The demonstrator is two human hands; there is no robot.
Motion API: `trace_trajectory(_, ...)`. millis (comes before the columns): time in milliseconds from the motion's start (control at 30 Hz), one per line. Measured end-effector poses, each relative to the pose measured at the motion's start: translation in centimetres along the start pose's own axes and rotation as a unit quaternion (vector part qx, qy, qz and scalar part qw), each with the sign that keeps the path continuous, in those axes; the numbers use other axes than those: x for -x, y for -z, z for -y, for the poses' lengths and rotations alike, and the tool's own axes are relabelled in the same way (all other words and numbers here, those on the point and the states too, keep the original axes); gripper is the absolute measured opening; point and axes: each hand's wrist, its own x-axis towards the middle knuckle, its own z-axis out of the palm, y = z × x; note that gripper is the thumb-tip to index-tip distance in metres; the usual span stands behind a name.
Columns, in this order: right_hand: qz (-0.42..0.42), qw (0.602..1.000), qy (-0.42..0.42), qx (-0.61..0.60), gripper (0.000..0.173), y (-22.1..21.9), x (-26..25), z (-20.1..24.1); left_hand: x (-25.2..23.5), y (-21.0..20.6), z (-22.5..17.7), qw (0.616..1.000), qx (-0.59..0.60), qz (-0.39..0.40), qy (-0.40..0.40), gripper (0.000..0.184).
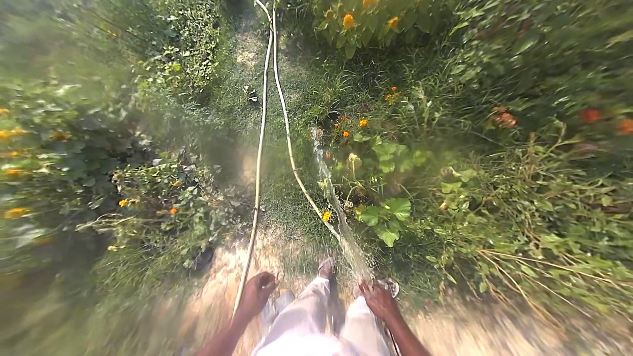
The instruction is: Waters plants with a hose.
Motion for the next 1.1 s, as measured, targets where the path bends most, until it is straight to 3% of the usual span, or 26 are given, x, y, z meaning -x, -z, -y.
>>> trace_trajectory(233, -0.005, 0.999, 0.025, -0.047, 0.060, -0.2, -0.8, -0.3, -0.2, -0.1, -0.2, 1.000, -0.022, 0.009, -0.019, 0.031)
trace_trajectory(633, 0.006, 0.996, 0.051, -0.071, 0.075, 0.9, -1.6, 0.7, -0.1, -0.1, -0.3, 1.000, -0.013, 0.004, -0.011, 0.030)
trace_trajectory(1100, 0.008, 0.997, 0.047, -0.063, 0.070, 1.4, -1.5, 1.3, -0.2, -0.1, -0.8, 1.000, -0.007, 0.004, -0.007, 0.030)
